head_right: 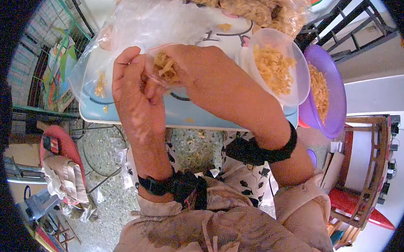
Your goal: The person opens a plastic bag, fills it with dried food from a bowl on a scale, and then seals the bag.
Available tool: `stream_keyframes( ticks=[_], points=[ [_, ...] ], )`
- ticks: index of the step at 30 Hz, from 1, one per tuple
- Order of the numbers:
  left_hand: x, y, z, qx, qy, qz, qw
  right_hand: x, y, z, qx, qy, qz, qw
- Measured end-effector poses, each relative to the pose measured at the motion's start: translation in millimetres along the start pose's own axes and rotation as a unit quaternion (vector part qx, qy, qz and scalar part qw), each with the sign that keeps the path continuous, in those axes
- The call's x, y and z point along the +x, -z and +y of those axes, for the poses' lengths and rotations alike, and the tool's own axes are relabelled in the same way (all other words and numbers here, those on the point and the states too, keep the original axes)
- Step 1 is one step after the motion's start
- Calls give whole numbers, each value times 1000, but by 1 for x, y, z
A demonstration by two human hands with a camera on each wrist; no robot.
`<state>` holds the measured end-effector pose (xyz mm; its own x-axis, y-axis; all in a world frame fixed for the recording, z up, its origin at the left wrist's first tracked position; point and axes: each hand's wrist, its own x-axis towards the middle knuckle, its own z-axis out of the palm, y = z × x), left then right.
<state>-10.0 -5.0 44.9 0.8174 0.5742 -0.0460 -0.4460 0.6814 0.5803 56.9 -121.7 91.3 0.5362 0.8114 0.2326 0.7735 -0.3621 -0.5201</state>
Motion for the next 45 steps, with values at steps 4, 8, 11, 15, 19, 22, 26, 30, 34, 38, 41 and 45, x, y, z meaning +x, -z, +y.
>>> stream_keyframes(
  ticks=[4, 8, 11, 15, 19, 22, 26, 30, 34, 38, 41, 45],
  points=[
    [0, 1, -2, 6, -16, -27, 999, 5, -11, -3, -73, 11, 20, 997],
    [0, 3, 1, 6, -20, -40, 999, 8, -11, -5, -91, 12, 25, 995],
    [1, 3, 2, 2, -23, -36, 999, 9, -10, -7, -98, 21, 35, 994],
    [3, 7, 2, -22, -23, -27, 999, 8, -2, -16, -26, -5, 41, 999],
    [4, 10, 4, -36, -21, -30, 999, -2, 6, -18, 12, -21, 52, 998],
    [3, 8, 7, -34, -15, -18, 999, -5, 12, -20, 38, -44, 84, 995],
    [1, 7, 9, -37, -11, -19, 999, -5, 15, -19, -5, -61, 79, 995],
    [1, 8, 8, -62, -8, -41, 997, -8, 3, -13, 36, -51, 71, 996],
    [-1, 7, 11, -98, 9, -54, 994, -10, 8, -18, -41, 2, 80, 996],
    [-2, 4, 10, -163, 26, -92, 982, -10, 12, -28, 0, -40, 99, 994],
    [-5, 1, 11, -171, 79, -73, 979, -12, 11, -27, 17, -101, 124, 987],
    [0, 8, 0, -100, 84, -58, 990, -17, 9, -12, -4, -88, 100, 991]
  ],
)
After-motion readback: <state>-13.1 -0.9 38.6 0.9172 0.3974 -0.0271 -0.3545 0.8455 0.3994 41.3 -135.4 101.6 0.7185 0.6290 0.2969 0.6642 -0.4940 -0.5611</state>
